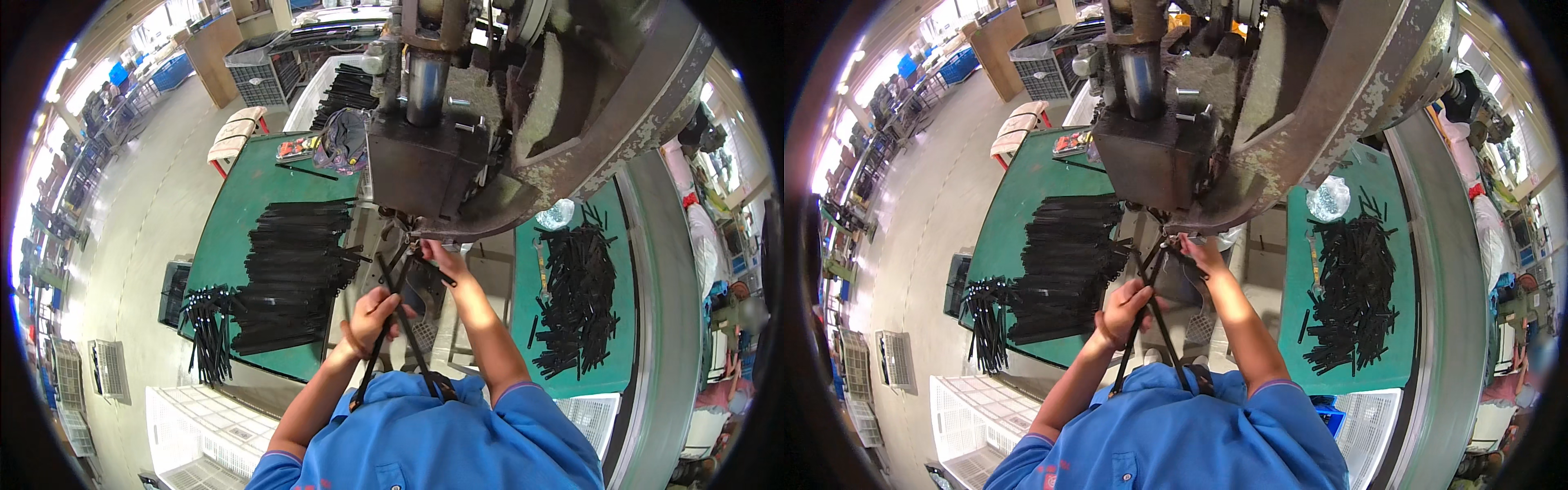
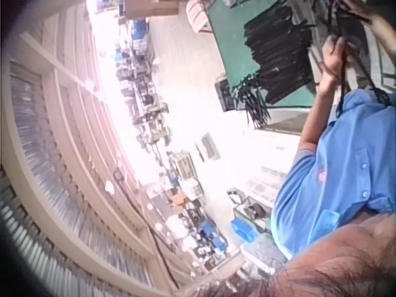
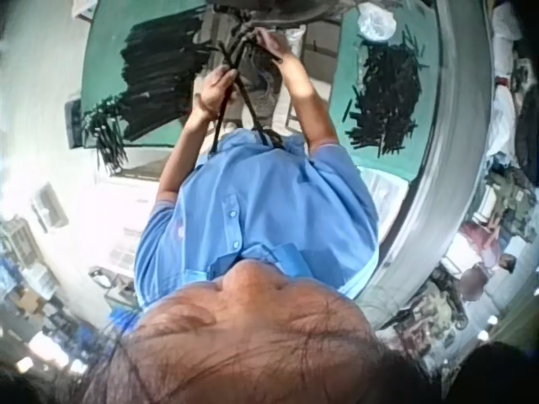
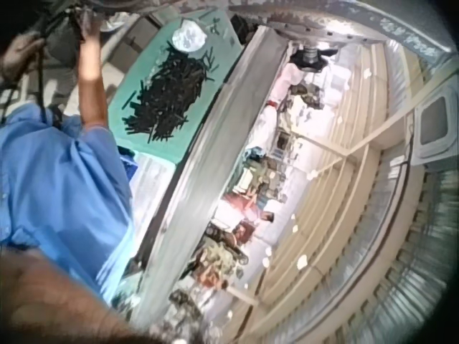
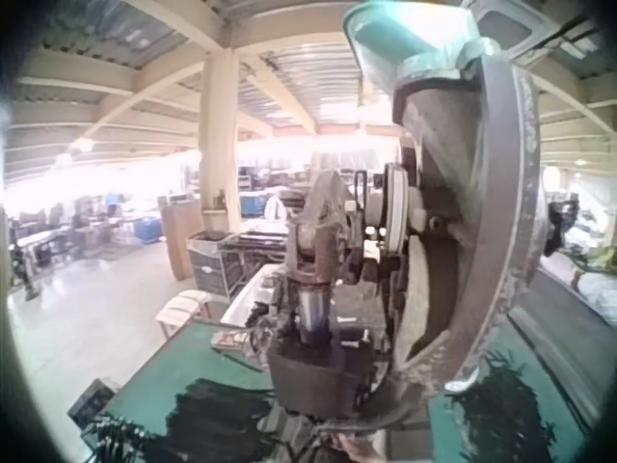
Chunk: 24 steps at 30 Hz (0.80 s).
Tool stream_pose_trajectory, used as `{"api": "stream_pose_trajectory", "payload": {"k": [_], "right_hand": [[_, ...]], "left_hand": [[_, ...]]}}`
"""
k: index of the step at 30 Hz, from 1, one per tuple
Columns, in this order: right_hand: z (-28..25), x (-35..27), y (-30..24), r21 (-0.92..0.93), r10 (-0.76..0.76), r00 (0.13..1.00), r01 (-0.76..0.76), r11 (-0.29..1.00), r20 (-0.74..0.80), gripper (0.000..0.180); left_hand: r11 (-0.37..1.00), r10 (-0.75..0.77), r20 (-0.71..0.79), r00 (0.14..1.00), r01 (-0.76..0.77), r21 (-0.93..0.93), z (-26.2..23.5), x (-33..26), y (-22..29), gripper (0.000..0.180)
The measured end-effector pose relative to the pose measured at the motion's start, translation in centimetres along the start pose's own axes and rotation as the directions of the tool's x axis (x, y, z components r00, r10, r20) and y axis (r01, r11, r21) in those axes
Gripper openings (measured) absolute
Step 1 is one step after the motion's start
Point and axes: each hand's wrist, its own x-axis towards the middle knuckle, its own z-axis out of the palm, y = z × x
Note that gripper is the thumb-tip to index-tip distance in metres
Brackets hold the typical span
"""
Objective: The person repeatedly picks up black rods from a table, inserts them into a press-like machine, and removes the assembled pieces. The person places the finished rods into a white basket and continues the cycle.
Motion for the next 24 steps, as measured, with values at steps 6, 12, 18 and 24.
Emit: {"api": "stream_pose_trajectory", "payload": {"k": [6, 12, 18, 24], "right_hand": [[-3.3, -9.4, -0.9, -0.018, 0.021, 0.99, -0.024, 1.0, -0.14, 0.019], [0.8, -17.0, -0.6, -0.09, 0.062, 0.996, -0.057, 0.994, 0.057, 0.029], [4.1, -18.4, 0.5, -0.092, 0.054, 0.994, -0.063, 0.994, -0.097, 0.02], [5.7, -18.7, 1.2, -0.118, 0.004, 0.981, -0.027, 0.993, -0.194, 0.019]], "left_hand": [[0.998, 0.013, 0.131, 0.991, -0.004, -0.065, 1.6, 4.8, -0.7, 0.017], [0.995, -0.045, 0.12, 0.992, 0.055, -0.083, 1.2, 5.7, -2.3, 0.02], [0.993, -0.097, 0.135, 0.986, 0.106, -0.057, 0.6, 6.5, -3.3, 0.019], [0.984, -0.153, 0.16, 0.975, 0.165, -0.064, -0.3, 6.5, -3.5, 0.016]]}}
